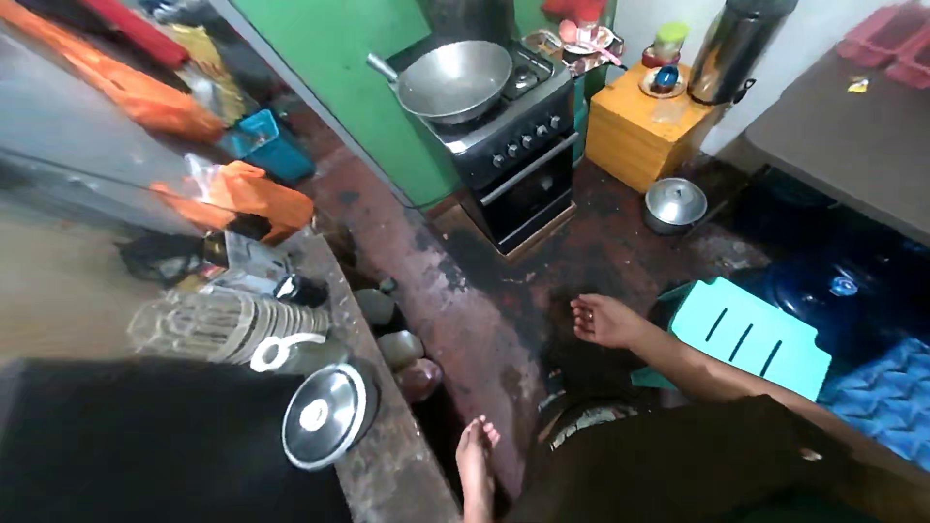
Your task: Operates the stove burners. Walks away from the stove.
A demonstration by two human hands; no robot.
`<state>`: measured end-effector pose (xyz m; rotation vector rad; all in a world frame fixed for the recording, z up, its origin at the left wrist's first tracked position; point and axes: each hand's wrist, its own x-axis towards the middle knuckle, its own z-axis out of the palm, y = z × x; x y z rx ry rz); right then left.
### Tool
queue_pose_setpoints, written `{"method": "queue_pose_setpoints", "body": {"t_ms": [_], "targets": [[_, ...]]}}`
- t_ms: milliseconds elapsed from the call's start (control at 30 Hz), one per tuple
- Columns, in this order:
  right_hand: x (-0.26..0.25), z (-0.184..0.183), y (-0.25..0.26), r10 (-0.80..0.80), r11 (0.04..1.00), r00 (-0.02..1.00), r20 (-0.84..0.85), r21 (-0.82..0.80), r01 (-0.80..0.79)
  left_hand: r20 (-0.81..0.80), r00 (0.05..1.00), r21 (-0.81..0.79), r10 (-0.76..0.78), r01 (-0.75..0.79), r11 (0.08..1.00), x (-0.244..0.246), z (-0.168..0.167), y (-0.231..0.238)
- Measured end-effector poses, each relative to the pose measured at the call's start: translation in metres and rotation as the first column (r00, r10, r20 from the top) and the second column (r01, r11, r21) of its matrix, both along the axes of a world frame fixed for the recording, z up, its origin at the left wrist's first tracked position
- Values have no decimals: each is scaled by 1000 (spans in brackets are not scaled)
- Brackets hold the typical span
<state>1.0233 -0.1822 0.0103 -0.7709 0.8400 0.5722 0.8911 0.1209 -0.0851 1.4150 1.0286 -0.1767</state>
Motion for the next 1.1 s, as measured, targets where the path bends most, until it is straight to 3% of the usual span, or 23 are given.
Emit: {"method": "queue_pose_setpoints", "body": {"t_ms": [167, 333, 567, 733, 800, 867, 933, 1100], "targets": [[89, -10, -17, -247, 968, 969, -28, -58, 245, 11, 997, 49, -76, 75, 996, 105, 3, 28], [214, -27, -46, -331, 936, 940, 80, -97, 338, 44, 996, 59, -83, 80, 995, 182, 1, 23], [404, -85, -90, -287, 947, 950, 122, -114, 301, -7, 993, 25, 114, -114, 993, 244, -23, -31], [525, -126, -111, -266, 963, 964, 18, -47, 267, -52, 933, 32, 357, -356, 934, 285, -24, -90], [554, -131, -117, -261, 965, 965, -7, -5, 261, -100, 930, 47, 353, -350, 936, 307, -12, -118], [574, -135, -122, -251, 968, 967, -51, 15, 252, -148, 957, 106, 250, -236, 966, 328, 1, -135], [586, -138, -123, -240, 971, 964, -114, -10, 240, -170, 972, 134, 164, -142, 981, 345, 9, -143], [597, -146, -121, -213, 976, 968, -135, 9, 216, -167, 977, 183, 136, -105, 977, 390, 23, -145]]}}
